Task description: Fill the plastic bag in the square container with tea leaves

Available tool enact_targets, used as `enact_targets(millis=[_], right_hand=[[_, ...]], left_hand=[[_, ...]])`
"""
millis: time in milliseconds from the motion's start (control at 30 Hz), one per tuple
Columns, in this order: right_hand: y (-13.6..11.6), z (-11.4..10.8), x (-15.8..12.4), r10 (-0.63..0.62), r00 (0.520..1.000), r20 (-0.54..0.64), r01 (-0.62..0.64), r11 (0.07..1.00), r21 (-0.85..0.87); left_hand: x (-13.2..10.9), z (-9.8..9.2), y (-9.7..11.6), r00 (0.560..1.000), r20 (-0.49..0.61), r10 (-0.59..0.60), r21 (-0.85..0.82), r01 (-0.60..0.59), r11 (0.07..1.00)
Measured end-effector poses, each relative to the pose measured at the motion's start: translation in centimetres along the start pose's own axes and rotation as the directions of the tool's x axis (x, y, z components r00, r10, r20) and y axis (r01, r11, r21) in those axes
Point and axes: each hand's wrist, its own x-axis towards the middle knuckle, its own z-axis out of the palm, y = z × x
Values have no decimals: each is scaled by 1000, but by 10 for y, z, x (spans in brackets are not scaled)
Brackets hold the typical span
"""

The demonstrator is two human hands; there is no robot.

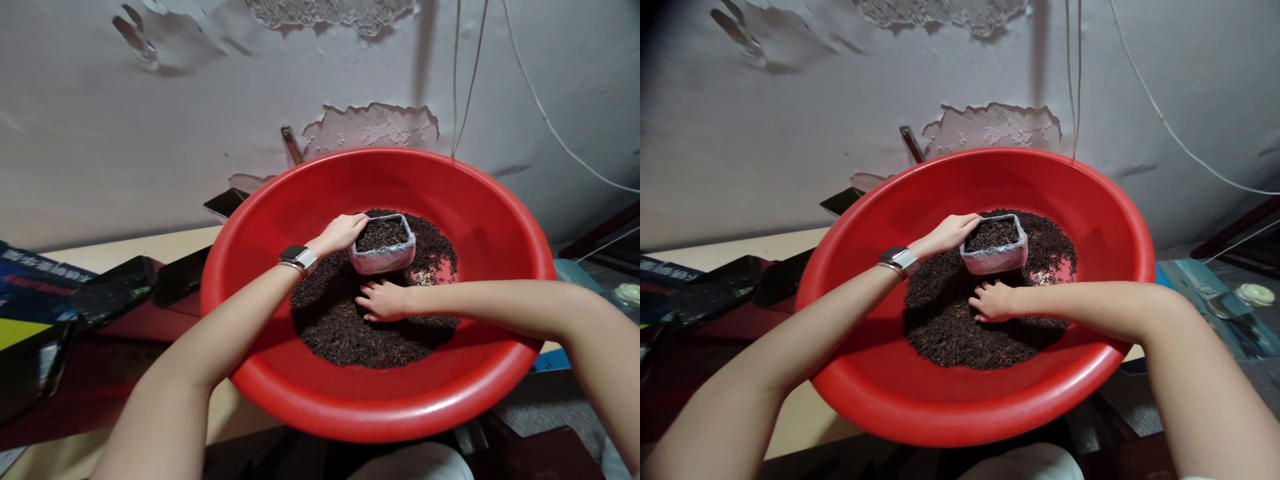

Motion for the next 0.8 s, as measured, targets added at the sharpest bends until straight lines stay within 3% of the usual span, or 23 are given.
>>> enact_targets(millis=[67, 167, 300, 433, 567, 700, 800], right_hand=[[5, 22, 1, 14, 998, -55, -16, 999, -46], [5, 34, 3, 30, 994, -107, -34, 999, -42], [-2, 35, 5, 83, 993, -79, -82, 996, 22], [-9, 26, 5, 108, 994, 35, -110, 992, 66], [-18, -8, 6, 7, 996, 93, -12, 998, 56], [-11, -63, 1, 30, 989, -144, -25, 999, 39], [18, -97, -8, 187, 910, -369, -167, 982, 86]], left_hand=[[1, 1, 0, 1000, 7, 1, 31, -1, 1000], [3, 2, -1, 1000, 0, 1, 66, -1, 998], [4, 3, -1, 1000, -9, 11, 101, -10, 995], [2, 1, 1, 1000, 1, 2, 106, -2, 994], [1, 0, 3, 1000, 2, -8, 100, 7, 995], [4, 1, -1, 1000, -22, 9, 18, -8, 1000], [7, -2, -7, 999, 5, 38, -154, -37, 987]])
